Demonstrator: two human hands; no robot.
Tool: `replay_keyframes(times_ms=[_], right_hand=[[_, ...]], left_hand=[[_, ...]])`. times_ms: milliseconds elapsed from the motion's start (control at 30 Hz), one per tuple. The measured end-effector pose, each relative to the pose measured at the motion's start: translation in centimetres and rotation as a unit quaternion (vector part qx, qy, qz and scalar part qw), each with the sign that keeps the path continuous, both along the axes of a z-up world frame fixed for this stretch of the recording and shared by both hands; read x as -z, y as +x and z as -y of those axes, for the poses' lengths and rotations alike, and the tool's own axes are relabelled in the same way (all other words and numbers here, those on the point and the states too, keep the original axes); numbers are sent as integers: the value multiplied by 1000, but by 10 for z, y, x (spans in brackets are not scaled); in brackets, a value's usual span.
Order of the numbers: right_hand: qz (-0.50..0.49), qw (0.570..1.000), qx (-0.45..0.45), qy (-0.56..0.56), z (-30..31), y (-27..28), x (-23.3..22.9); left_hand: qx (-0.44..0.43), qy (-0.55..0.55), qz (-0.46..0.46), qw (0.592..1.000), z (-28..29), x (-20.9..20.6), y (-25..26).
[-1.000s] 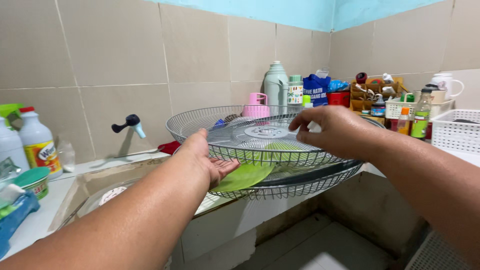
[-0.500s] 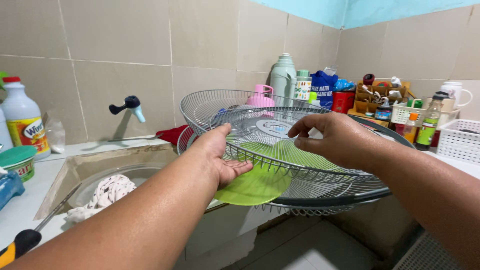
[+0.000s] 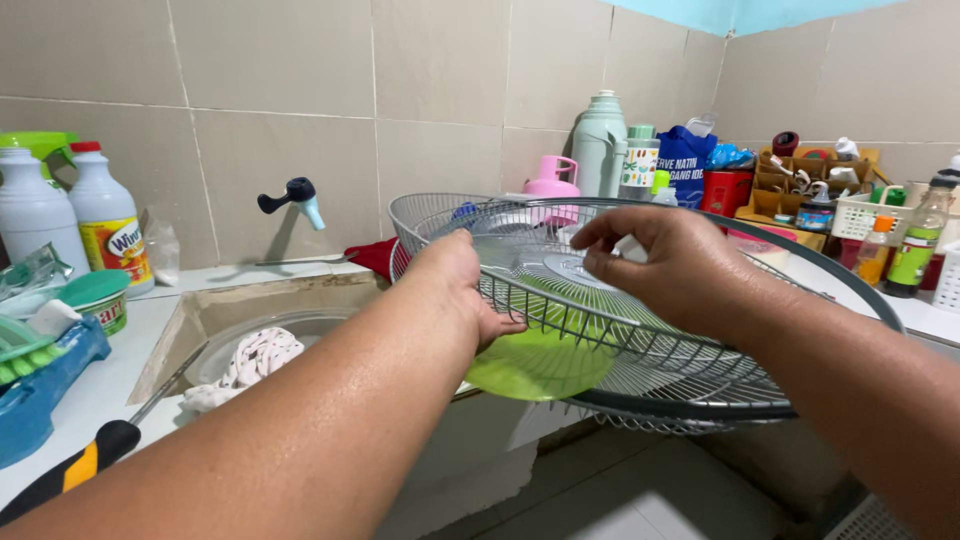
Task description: The person disassembles a green electric fan by removing the front grille, fan blades, and rear grille using a screwdriver. They then reassemble the fan by reversing the steps, securing each component back into place.
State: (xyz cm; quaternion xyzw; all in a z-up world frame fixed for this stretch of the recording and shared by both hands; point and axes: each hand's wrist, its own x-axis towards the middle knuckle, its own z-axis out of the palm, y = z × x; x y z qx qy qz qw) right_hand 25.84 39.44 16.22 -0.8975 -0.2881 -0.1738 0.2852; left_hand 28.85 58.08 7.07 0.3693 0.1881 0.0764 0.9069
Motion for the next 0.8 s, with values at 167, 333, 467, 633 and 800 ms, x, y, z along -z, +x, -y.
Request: replay_keyframes(times_ms=[167, 333, 467, 633, 800], right_hand=[[3, 999, 52, 7, 11, -7, -15], [28, 999, 17, 0, 20, -20, -20], [4, 1000, -16, -12, 27, -36, -12], [43, 996, -66, -34, 33, -44, -4], [90, 990, -104, -27, 42, -47, -3]], left_hand=[[-10, 8, 4, 1000, -1, -3, -6], [-25, 19, 13, 999, -2, -10, -12], [-42, 47, 22, 998, -7, -18, -22], [-63, 116, 31, 991, -9, -26, -48], [-82, 463, 11, 883, -4, -38, -86]])
